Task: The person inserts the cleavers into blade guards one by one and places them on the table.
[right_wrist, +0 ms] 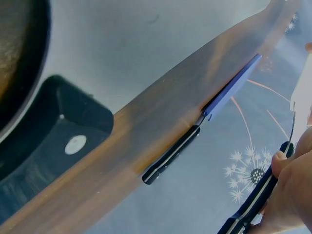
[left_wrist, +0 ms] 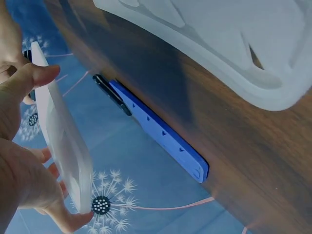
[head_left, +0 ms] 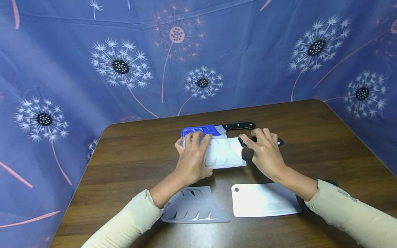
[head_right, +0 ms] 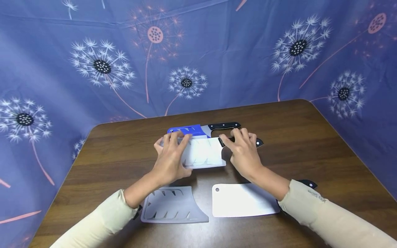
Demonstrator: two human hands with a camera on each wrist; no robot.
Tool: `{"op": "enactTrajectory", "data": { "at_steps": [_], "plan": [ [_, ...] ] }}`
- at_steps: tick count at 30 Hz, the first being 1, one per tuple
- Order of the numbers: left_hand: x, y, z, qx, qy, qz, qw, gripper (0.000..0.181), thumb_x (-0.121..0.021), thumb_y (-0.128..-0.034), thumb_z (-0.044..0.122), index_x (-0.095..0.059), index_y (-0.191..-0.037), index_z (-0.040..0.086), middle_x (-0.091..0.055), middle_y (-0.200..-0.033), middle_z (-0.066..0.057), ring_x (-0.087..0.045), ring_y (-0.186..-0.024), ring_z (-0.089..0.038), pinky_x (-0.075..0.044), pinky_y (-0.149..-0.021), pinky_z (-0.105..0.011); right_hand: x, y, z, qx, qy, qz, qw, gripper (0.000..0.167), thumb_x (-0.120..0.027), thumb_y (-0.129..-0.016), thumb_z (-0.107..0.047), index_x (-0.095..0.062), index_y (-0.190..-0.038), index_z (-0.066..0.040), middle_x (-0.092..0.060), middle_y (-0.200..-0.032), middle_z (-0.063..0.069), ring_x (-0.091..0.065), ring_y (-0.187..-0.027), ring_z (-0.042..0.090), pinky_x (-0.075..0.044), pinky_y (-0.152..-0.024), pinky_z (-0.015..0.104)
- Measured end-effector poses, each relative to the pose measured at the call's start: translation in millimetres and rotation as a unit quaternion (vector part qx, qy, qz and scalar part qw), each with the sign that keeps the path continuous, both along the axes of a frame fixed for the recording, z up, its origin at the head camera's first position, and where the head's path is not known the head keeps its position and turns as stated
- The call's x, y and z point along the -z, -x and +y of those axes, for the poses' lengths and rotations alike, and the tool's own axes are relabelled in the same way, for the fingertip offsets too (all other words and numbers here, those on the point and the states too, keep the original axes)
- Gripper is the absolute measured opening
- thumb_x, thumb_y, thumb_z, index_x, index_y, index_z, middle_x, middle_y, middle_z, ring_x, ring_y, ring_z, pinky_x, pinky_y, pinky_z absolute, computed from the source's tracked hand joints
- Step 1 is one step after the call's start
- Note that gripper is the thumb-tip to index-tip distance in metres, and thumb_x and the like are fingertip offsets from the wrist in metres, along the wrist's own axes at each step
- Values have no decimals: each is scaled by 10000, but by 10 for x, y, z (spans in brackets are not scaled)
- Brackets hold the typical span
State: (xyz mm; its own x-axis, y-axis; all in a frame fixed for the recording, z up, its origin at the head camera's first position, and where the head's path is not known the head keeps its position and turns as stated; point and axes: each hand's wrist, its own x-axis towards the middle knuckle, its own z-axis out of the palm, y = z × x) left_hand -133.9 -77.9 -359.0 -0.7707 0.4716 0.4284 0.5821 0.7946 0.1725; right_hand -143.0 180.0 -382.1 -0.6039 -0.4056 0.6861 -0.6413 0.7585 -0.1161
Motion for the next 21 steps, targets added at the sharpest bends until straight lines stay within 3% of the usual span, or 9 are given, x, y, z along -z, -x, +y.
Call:
{"op": "enactTrajectory", "data": {
  "at_steps": [12,21],
  "plan": [
    [118,21,-30,6,191,-577,9981,1040,-896,-472,279,-452,-1399,123,-407,-1311,-115,-344,-1211,-330,-197,-942,-660,76,-32,25,200,-399,-462,9979,636,-631,-658,233,-678,-1171,-141,-562,-961,157,-492,-871,324,-414,-695,545],
    [194,50,-17,-147,332,-1427,9891,1107,-948,-463,314,-446,-1434,135,-412,-1311,-91,-334,-1165,-273,-248,-904,-626,107,-41,-5,429,-907,-1085,9890,532,-682,-725,155,-702,-1174,-131,-561,-937,110,-490,-848,268,-397,-631,445]
  ]
}}
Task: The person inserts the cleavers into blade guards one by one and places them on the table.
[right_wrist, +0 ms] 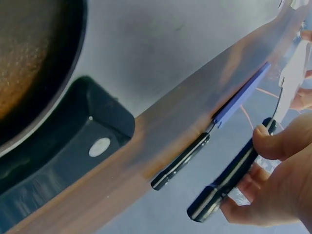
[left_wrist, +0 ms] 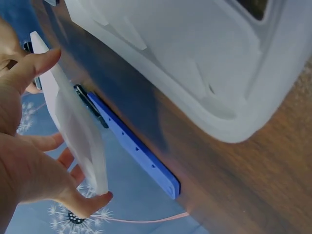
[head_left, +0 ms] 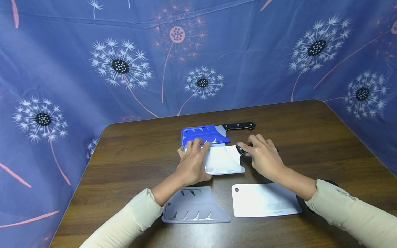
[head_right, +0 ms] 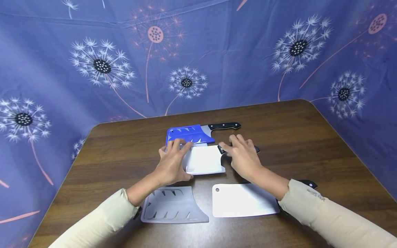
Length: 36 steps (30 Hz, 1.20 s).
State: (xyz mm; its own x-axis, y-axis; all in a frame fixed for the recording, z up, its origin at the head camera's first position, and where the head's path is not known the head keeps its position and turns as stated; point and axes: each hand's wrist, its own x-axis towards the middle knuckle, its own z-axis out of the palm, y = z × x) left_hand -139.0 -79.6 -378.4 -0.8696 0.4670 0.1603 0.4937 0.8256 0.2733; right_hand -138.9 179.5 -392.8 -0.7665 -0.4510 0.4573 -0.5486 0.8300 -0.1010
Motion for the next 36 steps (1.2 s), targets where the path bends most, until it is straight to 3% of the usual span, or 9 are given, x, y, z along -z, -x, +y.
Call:
{"op": "enactTrajectory", "data": {
  "at_steps": [10,16,19,31,36],
  "plan": [
    [46,81,18,-37,121,-847,9963,1075,-949,-477,341,-468,-1418,145,-413,-1303,-100,-357,-1132,-267,-306,-866,-545,11,70,-30,112,-254,-812,9963,492,-714,-731,130,-714,-1153,-122,-581,-933,118,-492,-817,252,-422,-603,431],
    [80,128,19,-55,309,-1235,9919,1035,-945,-484,358,-487,-1396,190,-419,-1307,-90,-360,-1180,-282,-314,-895,-558,41,97,-47,184,-263,-1455,9888,496,-710,-754,109,-695,-1195,-116,-544,-892,64,-453,-796,217,-477,-702,561],
    [106,147,8,-50,331,-1417,9893,1032,-943,-484,357,-484,-1396,208,-413,-1332,-91,-355,-1210,-288,-319,-899,-565,67,103,-53,206,-287,-1659,9855,514,-692,-752,121,-688,-1208,-117,-528,-872,48,-445,-791,210,-480,-691,552],
    [197,196,-29,35,456,-1576,9865,1025,-931,-504,392,-468,-1403,219,-395,-1349,-73,-343,-1207,-266,-332,-900,-551,131,141,-71,235,-291,-1949,9801,517,-664,-736,143,-692,-1193,-95,-569,-936,76,-469,-828,217,-497,-684,507],
    [213,213,-46,66,431,-1658,9852,1053,-926,-524,409,-435,-1434,207,-376,-1368,-88,-330,-1212,-269,-321,-897,-538,131,164,-70,320,-245,-2123,9764,501,-661,-748,136,-693,-1191,-95,-602,-1146,193,-539,-983,302,-415,-858,683]
  ]
}}
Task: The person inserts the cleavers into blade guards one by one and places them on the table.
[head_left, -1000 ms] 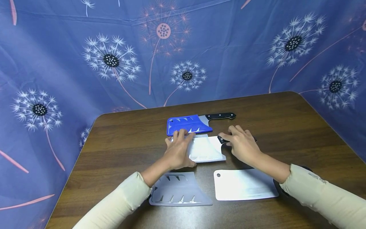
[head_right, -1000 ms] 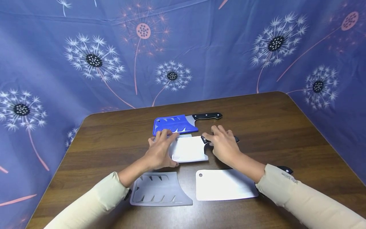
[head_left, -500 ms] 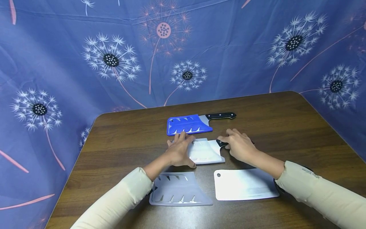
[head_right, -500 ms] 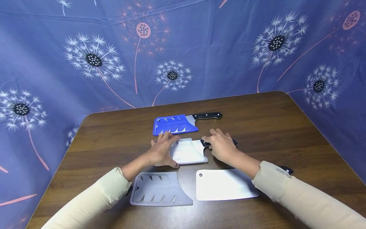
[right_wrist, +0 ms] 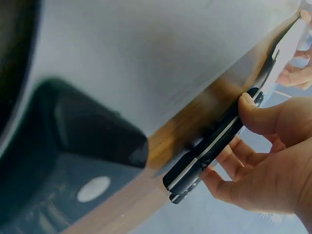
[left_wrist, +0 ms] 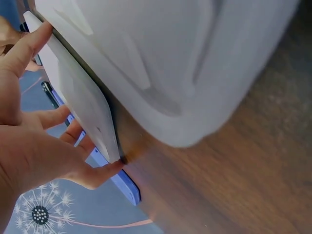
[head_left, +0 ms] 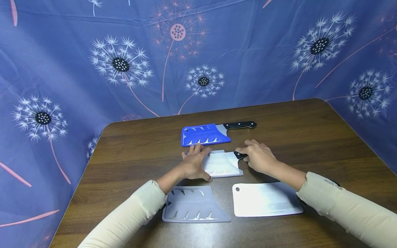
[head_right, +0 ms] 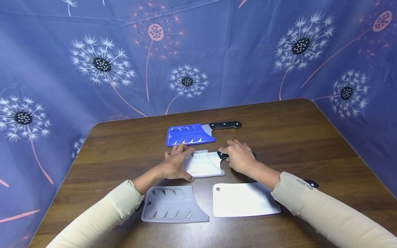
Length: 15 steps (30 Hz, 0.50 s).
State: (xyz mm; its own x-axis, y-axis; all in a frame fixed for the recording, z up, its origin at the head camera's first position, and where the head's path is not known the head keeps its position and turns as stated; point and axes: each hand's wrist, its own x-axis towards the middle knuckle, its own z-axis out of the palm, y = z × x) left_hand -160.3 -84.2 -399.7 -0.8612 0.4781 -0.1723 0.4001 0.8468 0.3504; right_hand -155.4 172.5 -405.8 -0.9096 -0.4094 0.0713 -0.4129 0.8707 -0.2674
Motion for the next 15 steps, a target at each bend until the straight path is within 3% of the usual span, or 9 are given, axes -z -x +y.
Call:
{"op": "enactTrajectory", "data": {
  "at_steps": [5,8,12,15],
  "plan": [
    [19,9,-19,27,-82,-108,9999,1058,-910,-563,432,-394,-1461,215,-340,-1404,-93,-309,-1219,-279,-297,-907,-532,7,15,9,21,-21,-75,10000,490,-682,-770,106,-679,-1215,-98,-562,-1252,249,-526,-1099,366,-347,-917,710],
    [46,-3,-35,37,-236,-136,9996,1056,-893,-591,460,-372,-1476,215,-324,-1412,-85,-295,-1213,-273,-261,-924,-543,13,22,26,-62,88,-56,9999,466,-727,-791,37,-664,-1235,-86,-584,-1177,204,-523,-1024,324,-396,-904,636],
    [70,-29,-63,19,-545,55,9985,1004,-854,-645,493,-377,-1476,194,-318,-1404,-84,-275,-1225,-277,-180,-972,-595,-25,30,69,-73,549,-95,9984,457,-749,-815,-72,-640,-1259,-60,-589,-1149,173,-513,-1039,319,-364,-859,553],
    [50,-60,-98,-9,-816,198,9965,922,-831,-689,479,-411,-1458,190,-319,-1409,-89,-257,-1250,-286,-127,-997,-623,-99,19,116,65,972,-324,9947,453,-727,-844,-106,-620,-1281,-53,-573,-1200,183,-490,-1125,360,-319,-919,580]
  ]
}}
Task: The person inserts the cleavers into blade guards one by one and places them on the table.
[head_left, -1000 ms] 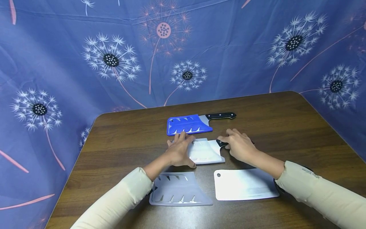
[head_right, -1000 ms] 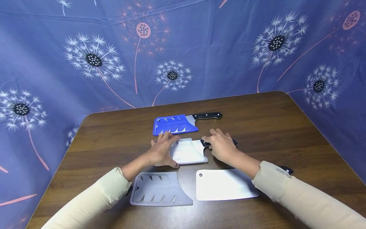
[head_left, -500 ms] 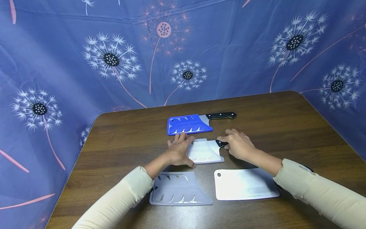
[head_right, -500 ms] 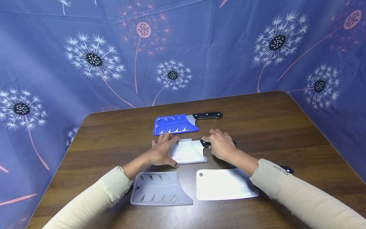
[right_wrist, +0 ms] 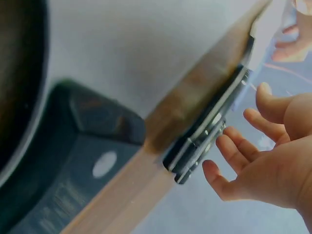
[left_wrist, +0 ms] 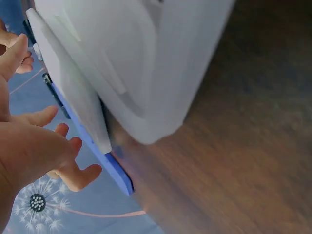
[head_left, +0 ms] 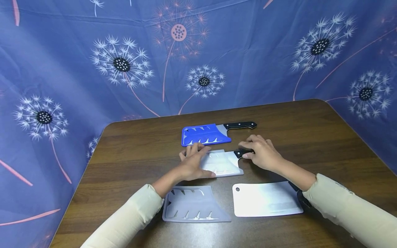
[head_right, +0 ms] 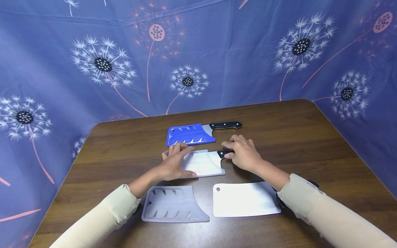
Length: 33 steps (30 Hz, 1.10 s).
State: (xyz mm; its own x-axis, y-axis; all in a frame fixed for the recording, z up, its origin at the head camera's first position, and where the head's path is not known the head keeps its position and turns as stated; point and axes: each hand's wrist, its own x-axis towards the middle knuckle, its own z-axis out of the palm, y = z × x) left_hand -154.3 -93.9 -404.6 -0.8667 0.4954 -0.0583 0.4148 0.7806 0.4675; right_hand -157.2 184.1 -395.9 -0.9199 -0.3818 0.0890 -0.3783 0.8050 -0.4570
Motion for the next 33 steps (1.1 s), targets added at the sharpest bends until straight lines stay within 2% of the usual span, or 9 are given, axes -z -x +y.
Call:
{"op": "enactTrajectory", "data": {
  "at_steps": [3,6,8,14,20,26,33],
  "plan": [
    [-42,-48,-43,-11,-253,40,9997,860,-825,-712,449,-443,-1439,196,-324,-1415,-83,-240,-1272,-278,-111,-1003,-605,-84,-38,64,170,368,-340,9986,438,-693,-877,-113,-603,-1302,-59,-543,-1250,194,-452,-1192,402,-300,-971,619],
    [-88,-139,-92,7,-377,117,9992,852,-831,-708,442,-455,-1430,192,-325,-1423,-78,-234,-1285,-273,-125,-991,-570,-147,-116,138,283,582,-556,9964,435,-680,-887,-106,-596,-1312,-70,-519,-1272,201,-434,-1205,431,-329,-950,650],
    [-107,-218,-130,46,-407,195,9990,859,-834,-706,438,-452,-1431,180,-324,-1431,-88,-240,-1290,-279,-133,-982,-557,-173,-181,191,305,564,-485,9968,437,-686,-879,-96,-601,-1308,-77,-524,-1263,193,-441,-1195,422,-353,-936,632],
    [-122,-457,-267,118,-303,253,9992,858,-831,-700,452,-454,-1426,191,-316,-1455,-81,-291,-1285,-269,-108,-1002,-539,-205,-418,365,319,470,63,9984,450,-706,-848,-56,-615,-1288,-69,-536,-1242,185,-424,-1197,393,-239,-951,594],
    [-108,-658,-397,124,-193,280,9993,867,-841,-672,463,-473,-1408,193,-346,-1432,-80,-308,-1273,-262,-112,-1008,-558,-185,-633,572,371,395,474,9974,458,-722,-821,-45,-624,-1267,-69,-539,-1223,188,-429,-1170,400,-243,-897,585],
    [-91,-857,-467,145,87,331,9993,920,-834,-649,513,-462,-1418,168,-355,-1420,-69,-300,-1294,-264,-98,-1030,-594,-167,-813,801,439,338,478,9973,470,-739,-801,-45,-624,-1256,-50,-536,-1207,205,-432,-1129,423,-231,-845,617],
    [-81,-975,-507,88,433,351,9984,1032,-829,-581,601,-432,-1436,182,-349,-1423,-60,-307,-1298,-269,-94,-1041,-583,-86,-934,976,518,223,436,9975,505,-776,-774,-84,-626,-1256,-74,-537,-1198,206,-440,-1111,425,-254,-792,592]
  ]
}}
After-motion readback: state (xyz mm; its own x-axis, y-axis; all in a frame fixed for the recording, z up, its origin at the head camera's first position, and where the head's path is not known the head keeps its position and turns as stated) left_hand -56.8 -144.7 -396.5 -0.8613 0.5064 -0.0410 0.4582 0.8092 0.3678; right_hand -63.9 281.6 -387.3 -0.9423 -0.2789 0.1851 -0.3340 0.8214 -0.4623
